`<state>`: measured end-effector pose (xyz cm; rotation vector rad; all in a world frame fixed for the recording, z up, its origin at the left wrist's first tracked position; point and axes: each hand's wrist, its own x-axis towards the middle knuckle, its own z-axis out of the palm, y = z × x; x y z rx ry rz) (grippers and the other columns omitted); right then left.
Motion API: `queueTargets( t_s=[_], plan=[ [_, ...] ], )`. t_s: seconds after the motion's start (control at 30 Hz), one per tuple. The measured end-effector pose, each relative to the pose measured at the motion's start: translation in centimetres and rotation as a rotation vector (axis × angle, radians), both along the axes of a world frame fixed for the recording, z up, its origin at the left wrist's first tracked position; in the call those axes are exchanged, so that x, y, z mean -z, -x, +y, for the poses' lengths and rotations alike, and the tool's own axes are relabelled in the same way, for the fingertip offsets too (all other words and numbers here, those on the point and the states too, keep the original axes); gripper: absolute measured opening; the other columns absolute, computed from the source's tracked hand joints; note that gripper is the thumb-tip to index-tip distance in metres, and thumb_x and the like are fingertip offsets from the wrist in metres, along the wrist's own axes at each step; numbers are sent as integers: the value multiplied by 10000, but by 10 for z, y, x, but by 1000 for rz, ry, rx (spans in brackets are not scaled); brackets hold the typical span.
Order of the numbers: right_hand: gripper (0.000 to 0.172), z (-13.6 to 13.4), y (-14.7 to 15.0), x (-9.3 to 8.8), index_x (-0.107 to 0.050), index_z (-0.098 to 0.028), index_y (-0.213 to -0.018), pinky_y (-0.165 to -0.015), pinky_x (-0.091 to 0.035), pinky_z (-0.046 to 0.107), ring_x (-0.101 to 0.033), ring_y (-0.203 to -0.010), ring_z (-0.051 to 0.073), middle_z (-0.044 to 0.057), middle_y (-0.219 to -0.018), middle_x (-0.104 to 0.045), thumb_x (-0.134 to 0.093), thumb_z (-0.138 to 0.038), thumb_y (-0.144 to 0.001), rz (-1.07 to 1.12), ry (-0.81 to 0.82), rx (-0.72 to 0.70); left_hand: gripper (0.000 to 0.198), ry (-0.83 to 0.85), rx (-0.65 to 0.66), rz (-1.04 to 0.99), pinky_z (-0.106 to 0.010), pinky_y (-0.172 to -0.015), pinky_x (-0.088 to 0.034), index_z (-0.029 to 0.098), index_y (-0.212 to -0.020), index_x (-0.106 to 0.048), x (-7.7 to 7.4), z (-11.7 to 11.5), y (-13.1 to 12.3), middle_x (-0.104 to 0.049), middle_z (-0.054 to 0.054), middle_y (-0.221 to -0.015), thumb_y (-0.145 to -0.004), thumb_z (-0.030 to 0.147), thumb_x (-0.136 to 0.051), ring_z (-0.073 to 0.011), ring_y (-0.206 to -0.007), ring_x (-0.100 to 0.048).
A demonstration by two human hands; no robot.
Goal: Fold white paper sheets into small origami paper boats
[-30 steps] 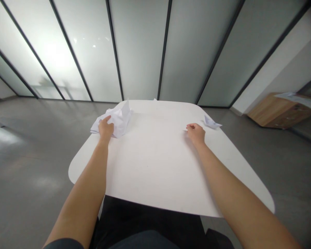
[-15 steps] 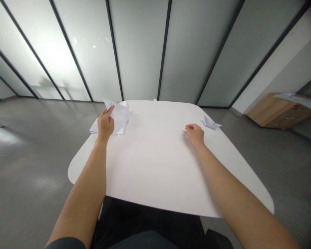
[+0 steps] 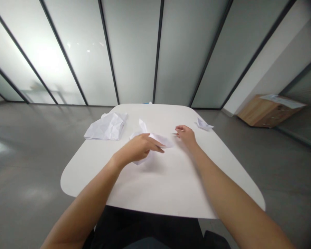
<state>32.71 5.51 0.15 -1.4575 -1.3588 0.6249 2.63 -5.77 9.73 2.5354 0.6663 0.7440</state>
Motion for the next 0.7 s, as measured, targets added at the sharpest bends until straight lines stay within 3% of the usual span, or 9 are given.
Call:
queueTargets(
  t_s=[0.1,0.2,0.33,0.47,0.53,0.7],
  plan=[
    [342,-11,17,-9,-715,-262,-1099,-828,-582,380,-698,-967,221,57,-1281,-695,-696,-342,-767,392,73,-357,713,49,151,-5,-533,-1253,-306,405,-1061,-802,-1,-10,-10,-776,58,-1142,-694,-74,-423,-203,-1182,-694],
    [408,-19,32,-15,-715,-276,-1143,-921,-576,389,-687,-1091,240,44,-1308,-692,-704,-281,-735,582,177,-514,648,147,180,-60,-530,-1250,-320,383,-1031,-821,-8,-12,-2,-789,46,-1086,-718,-34,-435,-222,-1204,-683],
    [383,-27,42,-22,-713,-269,-1149,-1007,-536,412,-677,-1136,250,40,-1203,-743,-701,-320,-769,655,223,-621,313,381,-29,-288,-510,-1029,-545,257,-857,-856,-15,-2,31,-800,-48,-1011,-793,130,-576,-326,-1116,-707],
    [372,-36,45,-30,-712,-249,-1100,-1057,-495,470,-680,-1114,258,62,-1122,-766,-790,-364,-755,667,235,-729,118,380,-327,-659,-484,-904,-585,190,-807,-845,-8,20,71,-791,-108,-923,-743,249,-765,-364,-1008,-723],
    [348,-38,45,-32,-723,-235,-1023,-1059,-490,472,-688,-1078,258,63,-1073,-772,-839,-368,-723,657,206,-715,170,332,-417,-751,-445,-919,-581,184,-862,-846,-4,32,87,-789,-103,-993,-702,225,-803,-361,-1072,-705],
    [324,-32,45,-31,-702,-227,-886,-915,-554,404,-704,-913,224,37,-981,-767,-904,-371,-678,750,111,-605,599,415,-495,-822,-361,-891,-584,187,-1243,-762,-1,46,105,-758,-83,-1170,-644,168,-778,-293,-1051,-705]
  ],
)
